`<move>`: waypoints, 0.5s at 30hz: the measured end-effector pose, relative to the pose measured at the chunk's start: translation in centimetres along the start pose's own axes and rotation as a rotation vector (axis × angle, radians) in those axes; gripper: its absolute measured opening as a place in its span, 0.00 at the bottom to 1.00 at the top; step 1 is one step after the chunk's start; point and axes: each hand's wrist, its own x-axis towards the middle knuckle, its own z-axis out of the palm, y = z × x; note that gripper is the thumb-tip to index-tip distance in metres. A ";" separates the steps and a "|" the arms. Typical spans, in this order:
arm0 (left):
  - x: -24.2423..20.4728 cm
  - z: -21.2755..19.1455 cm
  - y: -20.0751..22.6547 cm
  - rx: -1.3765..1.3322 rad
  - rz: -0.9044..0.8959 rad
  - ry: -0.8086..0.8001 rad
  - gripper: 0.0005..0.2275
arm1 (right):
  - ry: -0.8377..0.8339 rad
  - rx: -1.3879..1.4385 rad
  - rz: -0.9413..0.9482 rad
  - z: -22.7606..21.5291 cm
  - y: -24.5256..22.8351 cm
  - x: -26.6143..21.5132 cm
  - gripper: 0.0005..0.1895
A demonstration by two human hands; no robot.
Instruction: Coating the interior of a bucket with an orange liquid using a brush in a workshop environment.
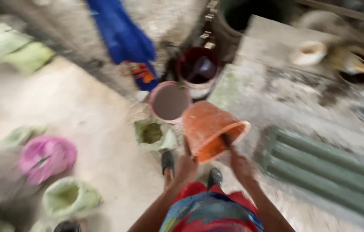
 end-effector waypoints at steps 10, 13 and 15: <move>-5.6 -5.2 6.6 -0.309 0.020 0.132 0.39 | -0.042 0.902 -0.690 8.9 3.1 4.3 0.15; -5.1 -4.7 5.9 -0.268 -0.020 0.143 0.41 | 0.152 -0.405 0.104 7.3 7.8 8.2 0.40; -5.9 -4.9 7.2 -0.326 -0.048 0.067 0.41 | 0.110 -0.287 0.107 12.3 12.5 11.9 0.37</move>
